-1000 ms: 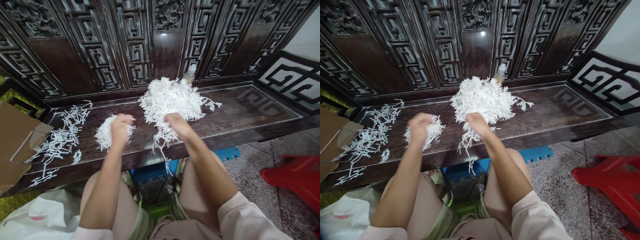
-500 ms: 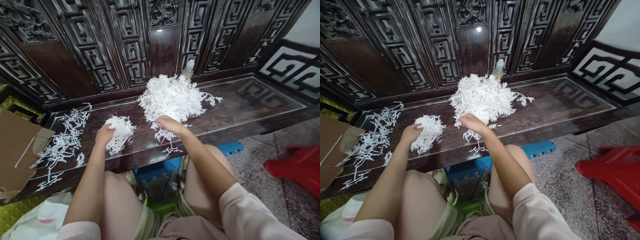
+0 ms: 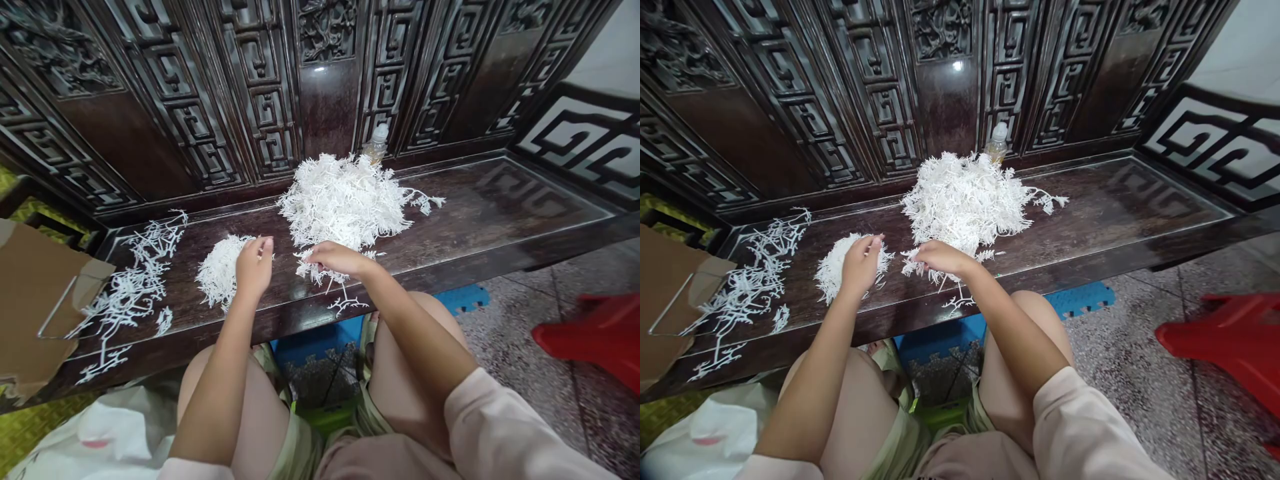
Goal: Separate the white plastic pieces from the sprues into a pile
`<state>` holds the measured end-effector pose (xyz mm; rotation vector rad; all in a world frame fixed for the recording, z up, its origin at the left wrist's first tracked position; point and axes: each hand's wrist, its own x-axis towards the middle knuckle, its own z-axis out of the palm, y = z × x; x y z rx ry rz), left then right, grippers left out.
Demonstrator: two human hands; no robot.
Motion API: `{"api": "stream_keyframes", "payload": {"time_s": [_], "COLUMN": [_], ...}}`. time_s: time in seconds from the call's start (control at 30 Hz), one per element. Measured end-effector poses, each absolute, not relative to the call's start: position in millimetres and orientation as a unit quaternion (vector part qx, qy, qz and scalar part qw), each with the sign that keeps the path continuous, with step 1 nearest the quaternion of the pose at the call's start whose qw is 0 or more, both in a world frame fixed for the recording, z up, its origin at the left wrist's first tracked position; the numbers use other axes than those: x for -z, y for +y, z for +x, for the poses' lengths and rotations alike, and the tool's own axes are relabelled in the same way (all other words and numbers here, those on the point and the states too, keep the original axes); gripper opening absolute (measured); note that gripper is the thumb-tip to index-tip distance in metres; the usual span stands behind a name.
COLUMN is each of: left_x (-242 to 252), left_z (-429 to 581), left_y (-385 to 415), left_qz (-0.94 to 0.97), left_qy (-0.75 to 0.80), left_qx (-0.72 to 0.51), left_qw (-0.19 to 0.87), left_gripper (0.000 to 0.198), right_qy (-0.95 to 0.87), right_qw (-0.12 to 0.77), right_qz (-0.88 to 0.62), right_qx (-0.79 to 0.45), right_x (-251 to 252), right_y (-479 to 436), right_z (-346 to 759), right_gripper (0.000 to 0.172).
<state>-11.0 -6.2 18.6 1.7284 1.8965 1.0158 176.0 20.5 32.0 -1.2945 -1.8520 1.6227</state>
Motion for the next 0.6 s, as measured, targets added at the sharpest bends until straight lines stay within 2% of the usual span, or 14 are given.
{"api": "stream_keyframes", "payload": {"time_s": [0.1, 0.17, 0.37, 0.47, 0.6], "left_x": [-25.5, -26.1, -6.0, 6.0, 17.2], "left_z": [13.1, 22.7, 27.2, 31.3, 39.4], "left_y": [-13.8, -18.0, -13.1, -6.7, 0.1], "left_qz": [0.685, 0.72, 0.674, 0.64, 0.61], "left_qy": [0.569, 0.539, 0.606, 0.607, 0.572], "left_qx": [-0.376, -0.353, -0.359, -0.396, -0.467], "left_qw": [0.257, 0.257, 0.225, 0.254, 0.289], "left_gripper": [0.035, 0.029, 0.023, 0.018, 0.02], "right_qy": [-0.712, -0.754, -0.787, -0.769, -0.76], "right_qw": [0.151, 0.143, 0.17, 0.18, 0.202], "right_qz": [-0.432, -0.427, -0.493, -0.545, -0.562], "right_qx": [-0.533, -0.478, -0.33, -0.28, -0.256], "right_x": [-29.2, -27.3, -20.8, -18.4, -17.2], "right_y": [21.2, 21.4, 17.3, 15.5, 15.8], "right_z": [176.6, 176.6, 168.7, 163.4, 161.8], "right_gripper": [0.021, 0.02, 0.013, 0.021, 0.024]}}
